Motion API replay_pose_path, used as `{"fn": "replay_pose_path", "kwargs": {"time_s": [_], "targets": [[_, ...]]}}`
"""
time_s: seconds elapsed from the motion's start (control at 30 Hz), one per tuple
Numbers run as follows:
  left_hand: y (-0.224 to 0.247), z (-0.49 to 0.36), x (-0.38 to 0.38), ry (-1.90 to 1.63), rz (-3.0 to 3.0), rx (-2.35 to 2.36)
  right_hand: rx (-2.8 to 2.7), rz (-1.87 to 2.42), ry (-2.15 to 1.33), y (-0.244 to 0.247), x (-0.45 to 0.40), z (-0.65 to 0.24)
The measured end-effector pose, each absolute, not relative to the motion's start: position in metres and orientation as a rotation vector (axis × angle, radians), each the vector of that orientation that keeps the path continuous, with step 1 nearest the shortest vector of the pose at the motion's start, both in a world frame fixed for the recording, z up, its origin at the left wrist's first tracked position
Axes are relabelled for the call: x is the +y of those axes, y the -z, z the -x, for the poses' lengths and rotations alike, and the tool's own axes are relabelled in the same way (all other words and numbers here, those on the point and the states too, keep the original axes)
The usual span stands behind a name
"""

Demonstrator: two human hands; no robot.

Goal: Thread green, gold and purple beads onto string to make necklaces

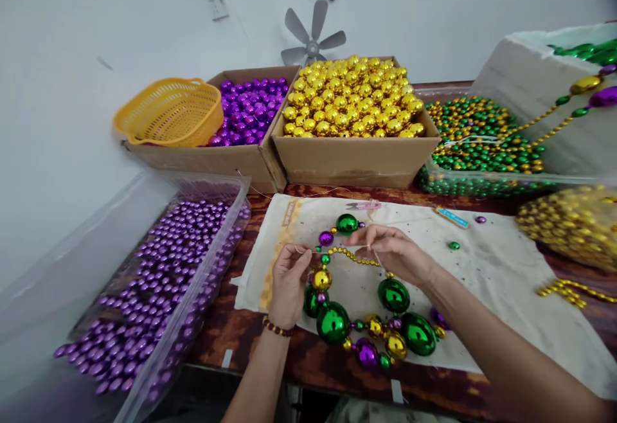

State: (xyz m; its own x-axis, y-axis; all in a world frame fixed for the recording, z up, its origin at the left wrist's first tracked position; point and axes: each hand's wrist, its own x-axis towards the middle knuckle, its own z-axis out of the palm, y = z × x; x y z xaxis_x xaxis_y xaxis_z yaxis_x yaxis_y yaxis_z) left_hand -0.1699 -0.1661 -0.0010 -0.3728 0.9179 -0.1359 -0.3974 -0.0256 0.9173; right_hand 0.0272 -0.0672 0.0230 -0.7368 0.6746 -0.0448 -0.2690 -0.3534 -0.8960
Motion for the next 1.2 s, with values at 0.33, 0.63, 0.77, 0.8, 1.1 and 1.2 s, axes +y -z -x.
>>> {"fn": "replay_pose_path", "kwargs": {"time_s": [0.33,0.63,0.77,0.8,1.1,1.2], "targets": [[-0.007,0.163,-0.159,-1.573,-0.583,1.063,-1.170,0.494,-2.193,-0.004,-0.077,-0.011],[-0.004,0.167,-0.157,-1.497,-0.686,1.107,-1.650,0.534,-2.151,-0.023,-0.057,-0.018],[-0.009,0.172,-0.157,-1.392,-0.725,1.077,-1.649,0.417,-2.088,-0.048,-0.051,0.000],[-0.010,0.172,-0.156,-1.369,-0.717,1.065,-1.651,0.373,-2.073,-0.053,-0.049,0.009],[-0.010,0.169,-0.158,-1.422,-0.709,1.073,-2.053,0.602,-1.487,-0.039,-0.032,0.060],[-0.006,0.167,-0.157,-1.484,-0.613,1.093,-2.128,0.754,-1.344,-0.022,-0.022,0.056]]}}
